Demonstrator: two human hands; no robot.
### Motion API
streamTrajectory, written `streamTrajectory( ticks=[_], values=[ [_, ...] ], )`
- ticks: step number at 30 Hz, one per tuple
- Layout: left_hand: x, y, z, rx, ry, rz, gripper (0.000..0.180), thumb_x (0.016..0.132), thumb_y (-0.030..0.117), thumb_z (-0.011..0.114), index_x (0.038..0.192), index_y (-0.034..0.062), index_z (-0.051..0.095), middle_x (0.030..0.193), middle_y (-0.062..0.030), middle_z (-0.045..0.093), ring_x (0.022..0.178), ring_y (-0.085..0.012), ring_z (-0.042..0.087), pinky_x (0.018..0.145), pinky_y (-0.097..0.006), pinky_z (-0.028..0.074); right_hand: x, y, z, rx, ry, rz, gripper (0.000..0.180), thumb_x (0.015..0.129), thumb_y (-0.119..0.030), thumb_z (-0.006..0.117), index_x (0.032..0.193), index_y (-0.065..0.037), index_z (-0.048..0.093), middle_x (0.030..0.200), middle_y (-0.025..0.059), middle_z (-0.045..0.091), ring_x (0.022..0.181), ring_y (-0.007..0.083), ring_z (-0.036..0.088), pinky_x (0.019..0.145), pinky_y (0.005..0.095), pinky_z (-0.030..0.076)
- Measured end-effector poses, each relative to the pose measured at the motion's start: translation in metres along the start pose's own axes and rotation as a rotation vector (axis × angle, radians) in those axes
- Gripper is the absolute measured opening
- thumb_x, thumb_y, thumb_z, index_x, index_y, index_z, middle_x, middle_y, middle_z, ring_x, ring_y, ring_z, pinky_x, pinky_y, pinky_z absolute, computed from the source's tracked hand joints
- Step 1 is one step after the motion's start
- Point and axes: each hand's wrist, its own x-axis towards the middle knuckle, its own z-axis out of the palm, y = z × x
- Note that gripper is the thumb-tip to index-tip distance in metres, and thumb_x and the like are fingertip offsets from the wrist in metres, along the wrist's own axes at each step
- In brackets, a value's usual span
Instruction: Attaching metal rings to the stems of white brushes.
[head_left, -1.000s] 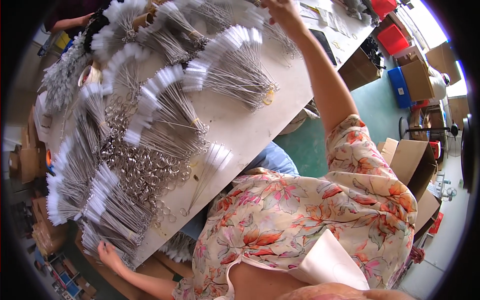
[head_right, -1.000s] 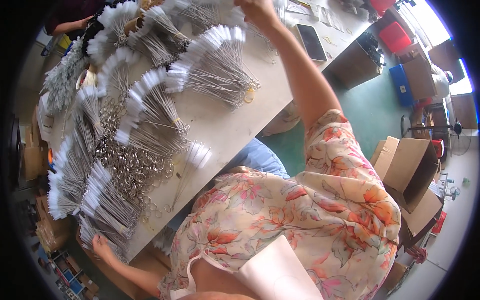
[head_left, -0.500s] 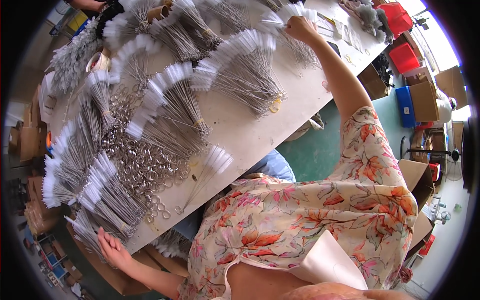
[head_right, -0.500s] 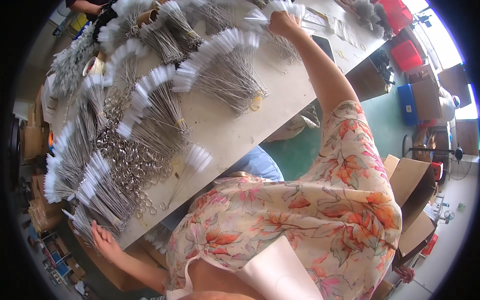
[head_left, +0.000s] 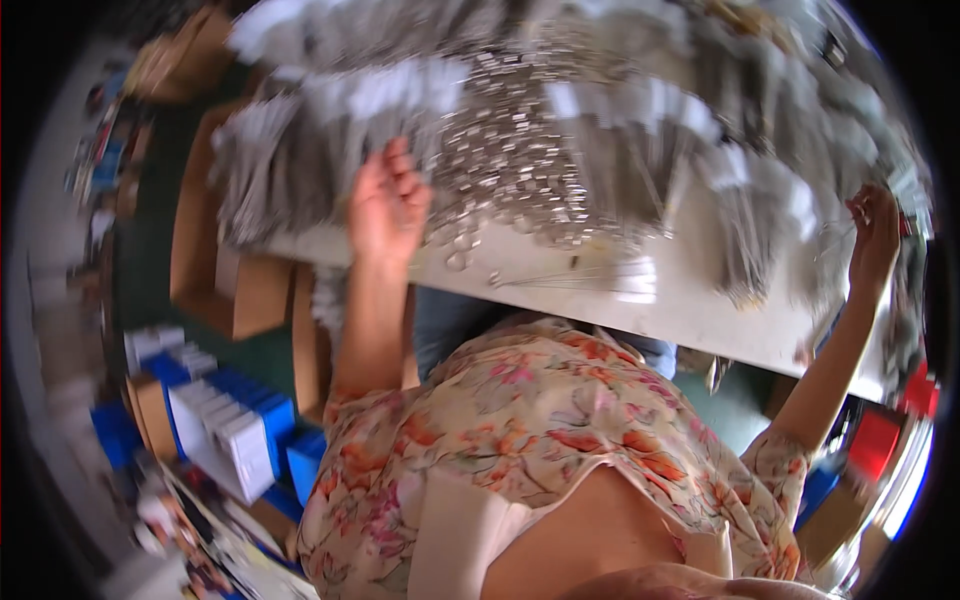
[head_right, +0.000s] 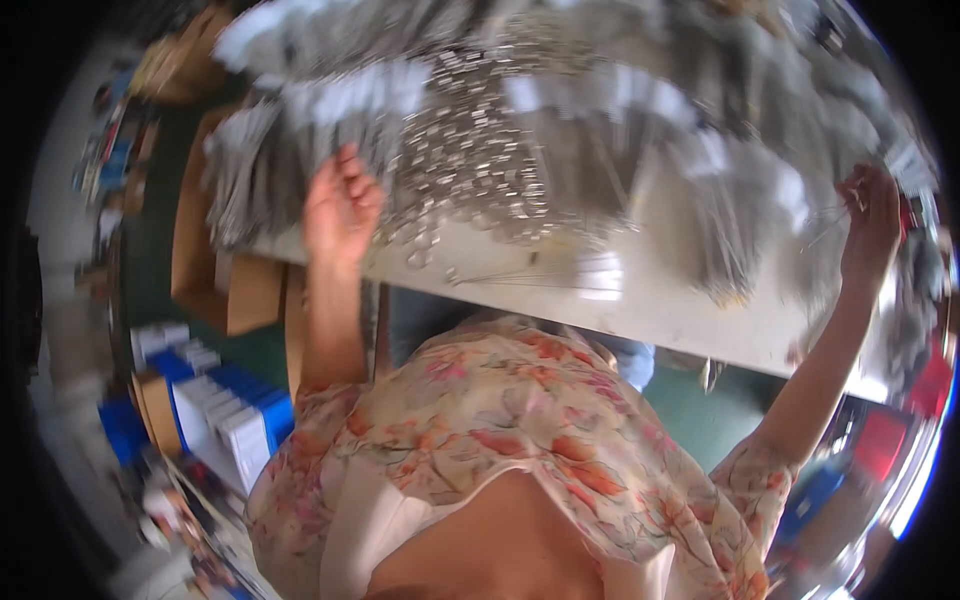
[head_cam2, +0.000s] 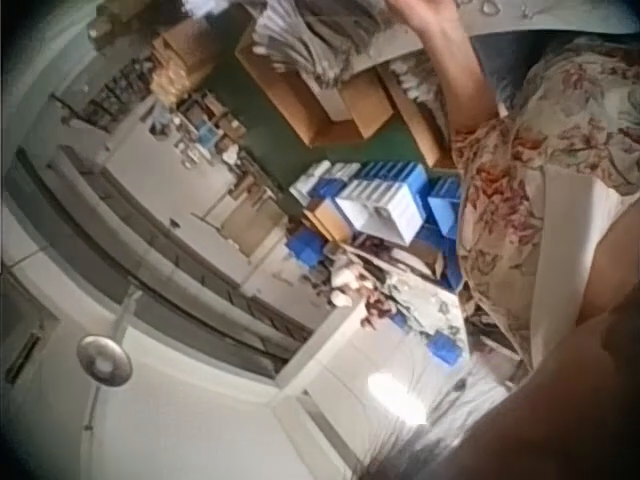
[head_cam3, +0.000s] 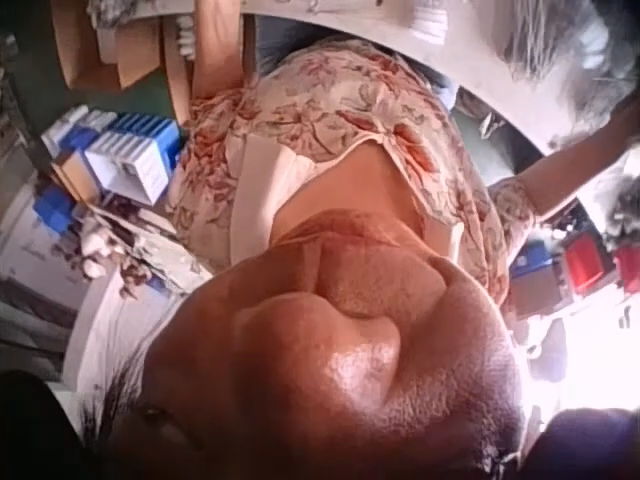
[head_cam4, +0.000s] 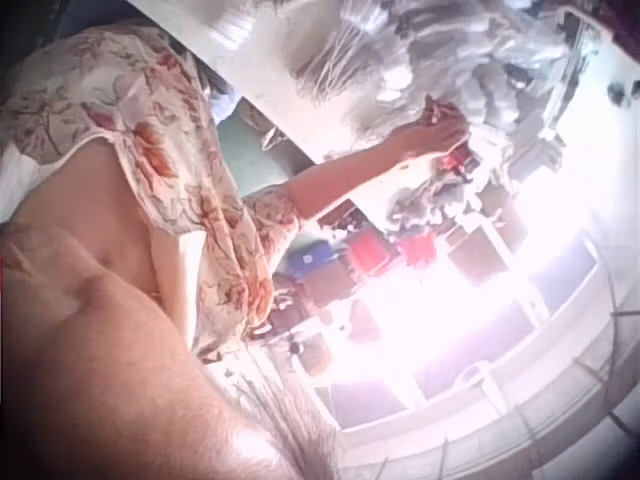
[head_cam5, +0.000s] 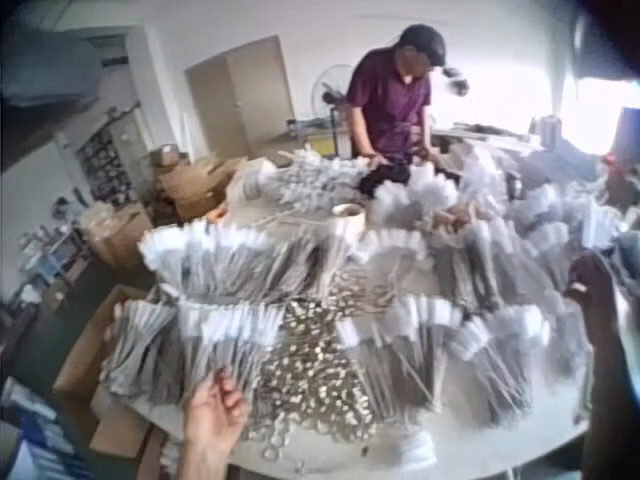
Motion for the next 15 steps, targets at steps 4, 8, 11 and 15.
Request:
streamTrajectory(
  ticks=[4,8,11,15],
  values=[
    [-0.034,-0.008,0.003,-0.141,0.026,0.018,0.026,0.093,0.019,0.042,0.100,-0.0026,0.054,0.070,-0.0013,0.047,0.054,-0.0083,0.037,0.040,-0.020,0.026,-0.029,-0.028,0.126,0.369,-0.458,0.051,0.022,0.093,-0.016,0.042,0.105,-0.001,0.052,0.097,0.0090,0.055,0.091,0.0180,0.057,0.076,0.0318,0.050],
    [-0.051,-0.011,0.001,-0.124,-0.018,0.028,0.029,0.093,0.022,0.043,0.101,-0.0028,0.055,0.068,-0.0006,0.047,0.052,-0.0062,0.038,0.038,-0.019,0.028,-0.071,-0.060,0.243,0.646,-0.726,0.190,0.020,0.094,-0.016,0.040,0.103,-0.002,0.052,0.103,0.0123,0.056,0.098,0.0214,0.056,0.083,0.0382,0.050],
    [-0.061,-0.016,0.031,0.471,-0.004,0.214,0.026,0.091,0.021,0.050,0.103,-0.0008,0.057,0.063,-0.0003,0.052,0.044,-0.0046,0.041,0.037,-0.018,0.033,-0.099,-0.071,0.294,0.761,-0.837,0.285,0.018,0.094,-0.014,0.039,0.098,-0.003,0.052,0.109,0.0132,0.055,0.106,0.0224,0.051,0.090,0.0437,0.047],
    [-0.050,-0.027,0.051,0.829,-0.246,0.347,0.021,0.089,0.010,0.052,0.105,-0.0017,0.057,0.068,-0.0021,0.054,0.051,-0.0069,0.051,0.042,-0.019,0.040,-0.137,-0.091,0.331,0.720,-0.771,0.391,0.020,0.095,-0.021,0.039,0.096,-0.004,0.050,0.100,0.0112,0.055,0.094,0.0166,0.056,0.077,0.0334,0.051]
  ],
)
